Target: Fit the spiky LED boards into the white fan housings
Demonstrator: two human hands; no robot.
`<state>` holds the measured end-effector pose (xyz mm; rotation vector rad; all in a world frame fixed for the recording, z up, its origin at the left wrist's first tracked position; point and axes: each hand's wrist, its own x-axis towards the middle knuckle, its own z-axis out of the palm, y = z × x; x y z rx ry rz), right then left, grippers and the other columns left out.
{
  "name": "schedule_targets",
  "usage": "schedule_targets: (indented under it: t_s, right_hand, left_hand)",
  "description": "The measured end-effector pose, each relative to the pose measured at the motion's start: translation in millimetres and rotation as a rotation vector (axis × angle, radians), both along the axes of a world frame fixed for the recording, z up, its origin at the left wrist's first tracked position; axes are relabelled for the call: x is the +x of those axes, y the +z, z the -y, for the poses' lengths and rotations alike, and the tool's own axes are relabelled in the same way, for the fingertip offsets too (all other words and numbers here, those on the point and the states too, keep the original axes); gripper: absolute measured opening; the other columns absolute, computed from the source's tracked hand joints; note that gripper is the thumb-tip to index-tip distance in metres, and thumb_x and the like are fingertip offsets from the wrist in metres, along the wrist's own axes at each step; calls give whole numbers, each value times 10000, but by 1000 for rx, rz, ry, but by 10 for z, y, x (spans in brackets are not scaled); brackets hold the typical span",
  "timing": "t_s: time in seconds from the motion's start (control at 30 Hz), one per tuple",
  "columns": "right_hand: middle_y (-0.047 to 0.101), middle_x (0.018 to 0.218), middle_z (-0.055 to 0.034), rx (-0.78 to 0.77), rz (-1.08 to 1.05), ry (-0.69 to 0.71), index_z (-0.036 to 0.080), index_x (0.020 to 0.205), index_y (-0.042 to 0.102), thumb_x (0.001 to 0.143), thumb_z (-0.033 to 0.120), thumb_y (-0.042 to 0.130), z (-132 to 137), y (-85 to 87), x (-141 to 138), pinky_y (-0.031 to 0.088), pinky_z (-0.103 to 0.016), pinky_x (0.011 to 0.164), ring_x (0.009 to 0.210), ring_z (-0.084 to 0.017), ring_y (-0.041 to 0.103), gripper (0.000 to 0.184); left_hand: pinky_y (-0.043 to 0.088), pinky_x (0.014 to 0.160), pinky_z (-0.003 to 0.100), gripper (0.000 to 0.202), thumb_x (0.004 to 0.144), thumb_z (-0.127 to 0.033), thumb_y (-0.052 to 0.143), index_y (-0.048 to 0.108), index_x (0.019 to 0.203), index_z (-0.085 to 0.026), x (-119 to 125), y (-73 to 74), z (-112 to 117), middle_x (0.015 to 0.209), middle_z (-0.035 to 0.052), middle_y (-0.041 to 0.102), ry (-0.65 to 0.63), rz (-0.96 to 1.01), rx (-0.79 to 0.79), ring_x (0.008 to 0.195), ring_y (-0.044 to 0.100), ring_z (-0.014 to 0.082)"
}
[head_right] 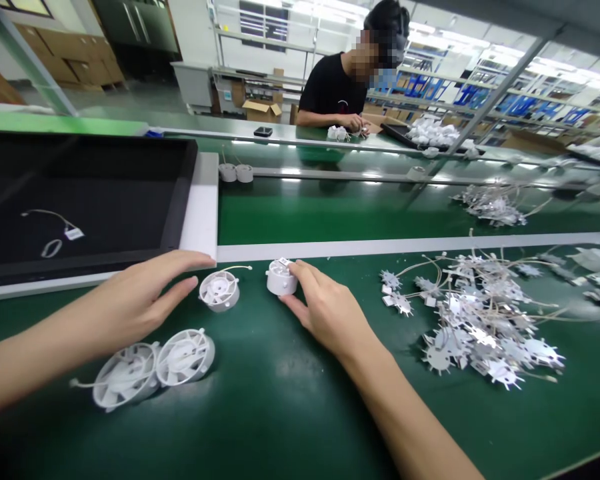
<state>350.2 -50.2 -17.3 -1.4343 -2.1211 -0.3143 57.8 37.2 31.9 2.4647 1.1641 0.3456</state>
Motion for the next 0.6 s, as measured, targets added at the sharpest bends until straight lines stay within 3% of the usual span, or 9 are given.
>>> schedule_targets:
  t_s: [0.1, 0.27, 0.47, 0.6]
  right_hand:
    - [790, 1246, -226, -5, 28, 0, 106, 1295, 617, 1043, 210, 615, -35, -44, 28, 711, -457, 816, 1082, -360, 813, 273]
    - [773, 1287, -225, -14, 73, 14, 122, 1289, 603, 1014, 199, 661, -78, -58, 43, 693, -453, 877, 1105, -349, 804, 291]
    - [758, 1270, -256, 26, 114, -9, 119, 1261, 605, 1013, 309, 662, -61, 18, 29, 682, -519, 802, 1049, -392, 798, 318]
    - [734, 1295, -273, 127, 102, -1, 91, 1315, 599, 1024, 312, 634, 5, 118, -99, 636, -571, 888, 1130, -411, 749, 367]
  left_hand:
    - [475, 1203, 579, 555, 1018, -512, 421, 588, 1489, -271, -31, -49, -9, 1591, 63, 588, -66, -62, -34, 1435, 584, 377]
    - [496, 1192, 553, 759, 1021, -646, 507, 352, 1665, -276, -30, -53, -8, 1685, 77, 468, -82, -128, -84, 1483, 537, 383]
    - [458, 1228, 528, 743, 1026, -481, 576, 298, 1684, -276, 24, -73, 23, 1732, 74, 382, -103, -157, -112, 1536, 471, 354]
    - [515, 1164, 475, 665, 1027, -350, 577, 356, 1653, -312, 72, -76, 61, 1672, 68, 490, -126, -161, -105, 1470, 555, 329]
